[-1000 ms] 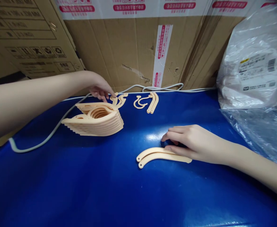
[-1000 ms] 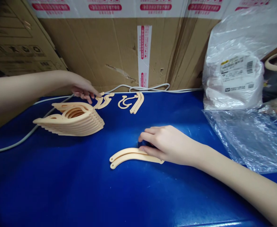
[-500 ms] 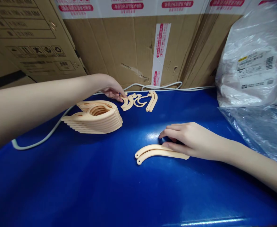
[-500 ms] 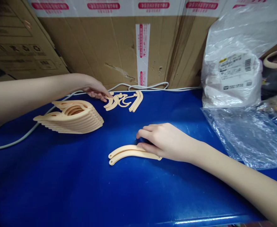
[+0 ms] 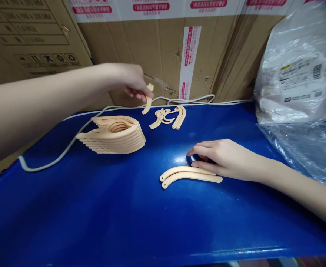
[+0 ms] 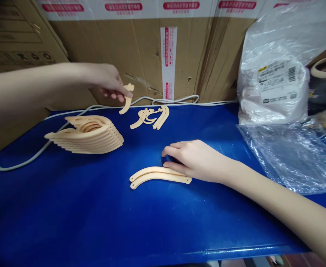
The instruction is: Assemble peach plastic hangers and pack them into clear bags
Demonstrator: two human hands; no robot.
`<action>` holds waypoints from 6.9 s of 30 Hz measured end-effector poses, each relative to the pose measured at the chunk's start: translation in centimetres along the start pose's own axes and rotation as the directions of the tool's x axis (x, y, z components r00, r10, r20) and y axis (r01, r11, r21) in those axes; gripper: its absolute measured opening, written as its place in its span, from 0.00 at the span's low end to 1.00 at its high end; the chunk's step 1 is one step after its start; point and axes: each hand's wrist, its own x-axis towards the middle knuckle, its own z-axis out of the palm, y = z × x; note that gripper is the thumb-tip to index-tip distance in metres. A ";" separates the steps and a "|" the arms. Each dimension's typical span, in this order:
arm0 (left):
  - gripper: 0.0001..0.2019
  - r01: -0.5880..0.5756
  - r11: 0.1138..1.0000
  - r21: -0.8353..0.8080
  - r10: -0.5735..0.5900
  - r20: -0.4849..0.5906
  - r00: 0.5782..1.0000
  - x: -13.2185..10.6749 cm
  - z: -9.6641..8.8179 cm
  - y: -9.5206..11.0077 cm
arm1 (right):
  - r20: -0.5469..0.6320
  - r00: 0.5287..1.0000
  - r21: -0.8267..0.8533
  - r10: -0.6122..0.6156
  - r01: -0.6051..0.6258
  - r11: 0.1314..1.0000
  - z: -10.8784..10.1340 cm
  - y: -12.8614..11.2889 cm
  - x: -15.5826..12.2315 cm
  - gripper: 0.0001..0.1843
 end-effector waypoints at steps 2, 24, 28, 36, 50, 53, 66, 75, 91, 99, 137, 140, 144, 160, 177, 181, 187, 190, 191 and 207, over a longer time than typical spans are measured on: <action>0.24 -0.009 1.000 -0.023 0.012 0.127 0.992 -1.0 -0.8 1.6 | -0.012 1.000 -0.027 0.015 -0.015 1.000 0.1 0.2 0.1 0.14; 0.14 -0.393 0.911 0.127 0.293 0.472 0.831 -2.7 6.5 8.3 | -0.109 0.959 -0.275 0.264 -0.284 0.919 0.1 3.0 0.1 0.16; 0.18 -0.372 0.897 0.239 0.281 0.343 0.897 -4.7 6.5 8.3 | -0.128 0.964 -0.265 0.232 -0.258 0.929 0.3 3.1 0.1 0.17; 0.16 -0.258 0.897 0.359 0.293 -0.046 0.955 -11.0 8.8 7.6 | -0.127 0.966 -0.255 0.225 -0.251 0.934 0.5 3.1 0.4 0.17; 0.15 -0.398 0.827 0.398 0.527 -0.298 0.796 -13.5 14.6 3.0 | -0.272 0.959 -0.059 0.080 -0.100 0.993 2.1 2.1 1.7 0.20; 0.14 -0.421 0.839 0.345 0.533 -0.371 0.760 -13.1 14.7 2.6 | -0.298 0.951 -0.032 0.079 -0.092 0.995 2.5 2.3 1.8 0.17; 0.15 -0.497 0.838 0.227 0.546 -0.370 0.751 -13.2 14.8 2.0 | -0.279 0.960 -0.118 0.022 -0.057 0.991 1.3 1.8 3.1 0.16; 0.16 -0.515 0.811 0.277 0.585 -0.392 0.710 -13.0 15.1 1.7 | -0.189 0.975 -0.550 -0.116 -0.007 0.835 -2.7 5.4 11.4 0.16; 0.17 -0.513 0.809 0.287 0.588 -0.373 0.718 -13.1 15.1 1.7 | 0.122 0.955 -0.780 -0.272 0.261 0.568 -2.1 5.8 18.9 0.15; 0.18 -0.518 0.803 0.295 0.595 -0.348 0.724 -13.1 15.0 2.1 | 0.186 0.940 -0.807 -0.285 0.312 0.502 -2.5 5.6 18.7 0.12; 0.10 -0.560 0.826 0.064 0.553 -0.286 0.782 -16.1 14.8 4.3 | -0.212 0.857 0.886 0.469 -0.035 0.463 2.4 0.4 0.1 0.08; 0.09 -0.550 0.832 0.065 0.544 -0.288 0.788 -15.9 15.2 4.2 | -0.198 0.861 0.892 0.468 -0.040 0.450 2.8 0.6 0.1 0.10; 0.09 -0.518 0.851 0.088 0.519 -0.293 0.803 -15.6 15.4 4.2 | -0.175 0.874 0.909 0.454 -0.034 0.415 3.1 0.7 0.1 0.10; 0.08 -0.553 0.825 0.115 0.559 -0.306 0.771 -15.7 15.2 4.6 | -0.140 0.904 0.928 0.403 -0.022 0.372 3.4 0.7 -0.2 0.11; 0.05 -0.409 0.750 -0.520 0.210 -0.398 0.893 -16.1 14.0 4.9 | -0.119 0.904 0.924 0.410 -0.050 0.379 3.0 0.2 -0.3 0.13; 0.03 -0.348 0.574 -0.741 0.118 -0.346 0.931 -15.7 13.1 4.5 | -0.123 0.909 0.921 0.398 -0.045 0.386 2.9 0.2 -0.3 0.13; 0.11 -0.198 0.353 -0.914 0.041 -0.196 0.980 -16.1 12.5 4.5 | -0.127 0.910 0.923 0.394 -0.037 0.383 2.8 0.3 -0.3 0.11; 0.15 -0.098 0.256 -0.962 0.079 -0.080 0.994 -16.4 12.4 5.0 | -0.121 0.913 0.924 0.390 -0.040 0.380 2.7 0.3 -0.3 0.11; 0.16 -0.063 0.220 -0.973 0.107 -0.040 0.993 -16.5 12.3 5.2 | -0.116 0.915 0.925 0.387 -0.042 0.377 2.7 0.2 -0.4 0.11; 0.29 -0.464 0.856 0.229 0.517 -0.421 0.746 -17.5 13.5 5.1 | -0.128 0.895 0.930 0.427 -0.042 0.365 2.2 -0.5 -0.2 0.11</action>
